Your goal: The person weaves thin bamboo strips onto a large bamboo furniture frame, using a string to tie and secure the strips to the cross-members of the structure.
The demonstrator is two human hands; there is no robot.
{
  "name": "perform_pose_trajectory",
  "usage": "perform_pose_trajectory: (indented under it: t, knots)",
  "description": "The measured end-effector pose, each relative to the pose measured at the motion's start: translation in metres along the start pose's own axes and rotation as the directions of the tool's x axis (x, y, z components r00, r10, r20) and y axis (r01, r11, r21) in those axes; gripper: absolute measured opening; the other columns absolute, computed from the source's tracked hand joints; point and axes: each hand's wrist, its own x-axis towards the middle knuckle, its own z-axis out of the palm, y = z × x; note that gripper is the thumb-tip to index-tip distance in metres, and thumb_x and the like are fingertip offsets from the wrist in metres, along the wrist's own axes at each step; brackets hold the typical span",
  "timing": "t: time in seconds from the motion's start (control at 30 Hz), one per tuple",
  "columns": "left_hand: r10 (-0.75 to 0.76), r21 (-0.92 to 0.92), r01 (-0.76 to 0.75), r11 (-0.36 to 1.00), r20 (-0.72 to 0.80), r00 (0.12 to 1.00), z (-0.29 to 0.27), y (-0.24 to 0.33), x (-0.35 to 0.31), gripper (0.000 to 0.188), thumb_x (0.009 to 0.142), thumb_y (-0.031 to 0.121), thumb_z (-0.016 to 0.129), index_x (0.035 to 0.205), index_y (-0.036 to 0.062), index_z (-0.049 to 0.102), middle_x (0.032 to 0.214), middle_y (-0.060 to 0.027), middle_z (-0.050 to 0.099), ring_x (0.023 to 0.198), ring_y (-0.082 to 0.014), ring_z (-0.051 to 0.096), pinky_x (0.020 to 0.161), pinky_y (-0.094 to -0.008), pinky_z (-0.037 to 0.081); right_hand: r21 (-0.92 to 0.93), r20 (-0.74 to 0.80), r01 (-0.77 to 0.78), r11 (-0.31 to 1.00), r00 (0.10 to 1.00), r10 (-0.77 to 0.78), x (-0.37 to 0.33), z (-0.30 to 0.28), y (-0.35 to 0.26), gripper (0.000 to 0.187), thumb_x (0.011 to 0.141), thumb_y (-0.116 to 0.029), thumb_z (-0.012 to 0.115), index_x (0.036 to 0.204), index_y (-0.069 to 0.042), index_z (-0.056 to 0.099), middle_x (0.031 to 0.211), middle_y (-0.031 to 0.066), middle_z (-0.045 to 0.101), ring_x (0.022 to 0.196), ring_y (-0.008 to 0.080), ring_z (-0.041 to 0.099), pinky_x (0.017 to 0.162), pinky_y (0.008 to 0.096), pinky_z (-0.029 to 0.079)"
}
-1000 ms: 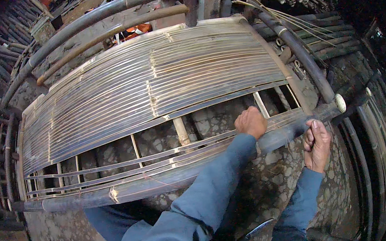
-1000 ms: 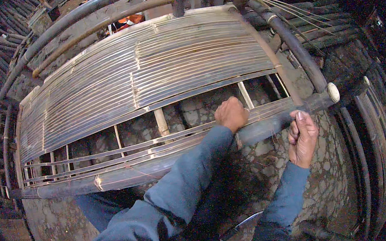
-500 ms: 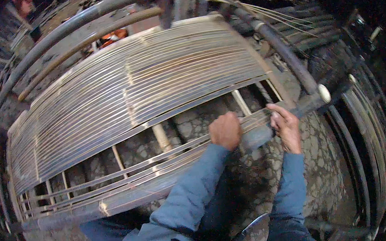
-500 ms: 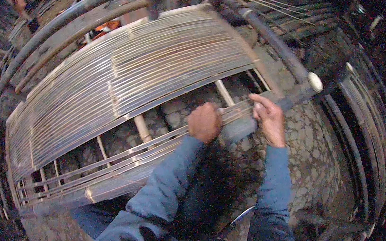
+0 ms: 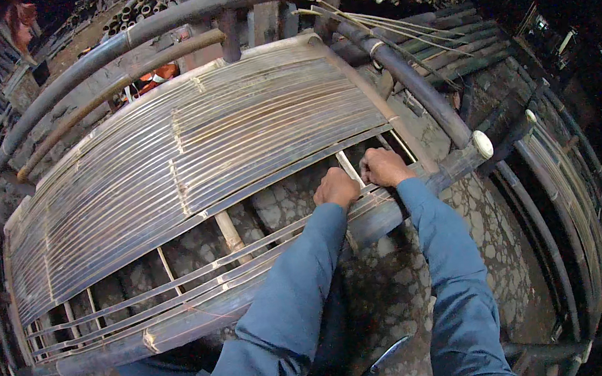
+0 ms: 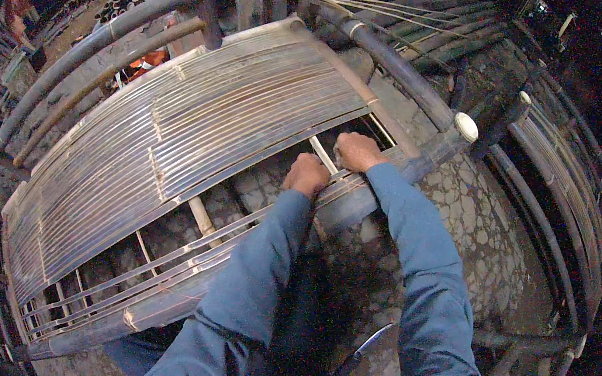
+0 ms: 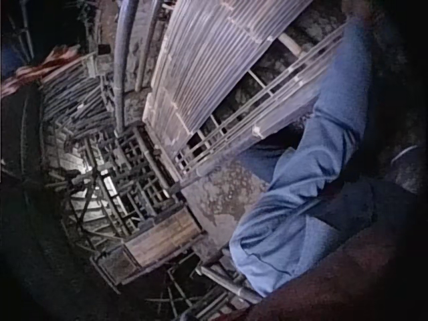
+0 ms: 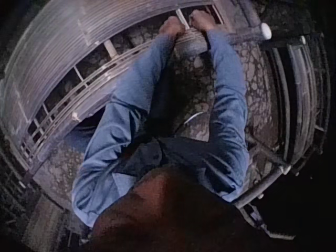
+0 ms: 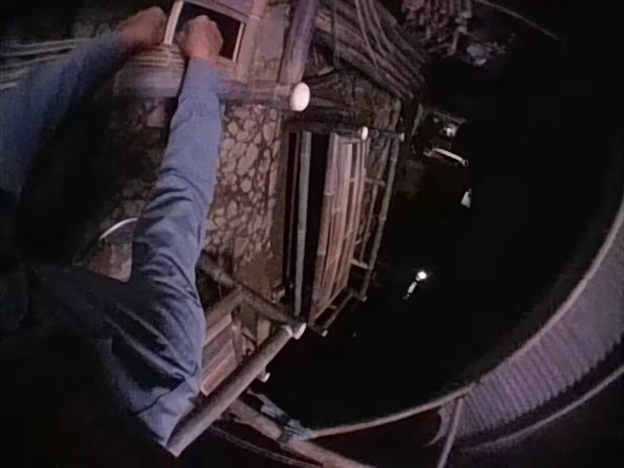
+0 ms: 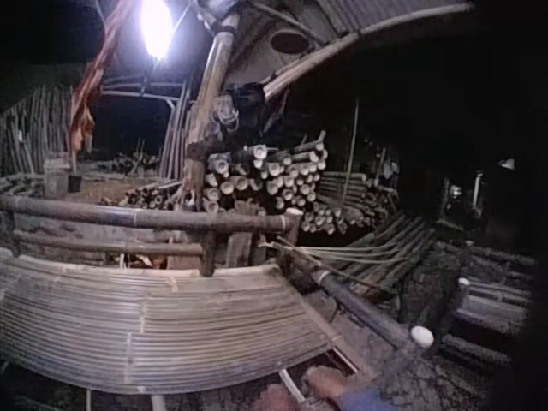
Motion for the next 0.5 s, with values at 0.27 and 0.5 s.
perform_pose_trajectory:
  t: [0.27,0.5]
  knots:
    - [-0.022,0.048,0.025,0.999,-0.043,0.999,0.005,0.007,-0.006,0.031,0.086,0.025,0.069,0.111,0.0071,0.076,0.130,-0.0184,0.068,0.122,-0.0368,0.065,0.100,-0.0473,0.051,0.112,0.077,0.036,0.993,0.996,-0.045,-0.002,0.002,0.008,0.012,0.081,-0.016,0.067,0.080,-0.005,0.070,0.091,0.0172,0.074,0.094,0.0393,0.071,0.079,0.0507,0.055]
    - [0.436,-0.200,-0.533,0.822,-0.381,0.815,0.020,-0.031,-0.009,0.019,0.080,0.018,0.070,0.092,0.0051,0.078,0.102,-0.0169,0.075,0.092,-0.0337,0.072,0.087,-0.0412,0.055,0.909,0.380,-0.387,0.156,0.922,0.074,-0.041,-0.033,0.030,0.017,0.084,-0.003,0.058,0.088,0.001,0.074,0.076,0.0081,0.066,0.067,0.0190,0.066,0.055,0.0351,0.058]
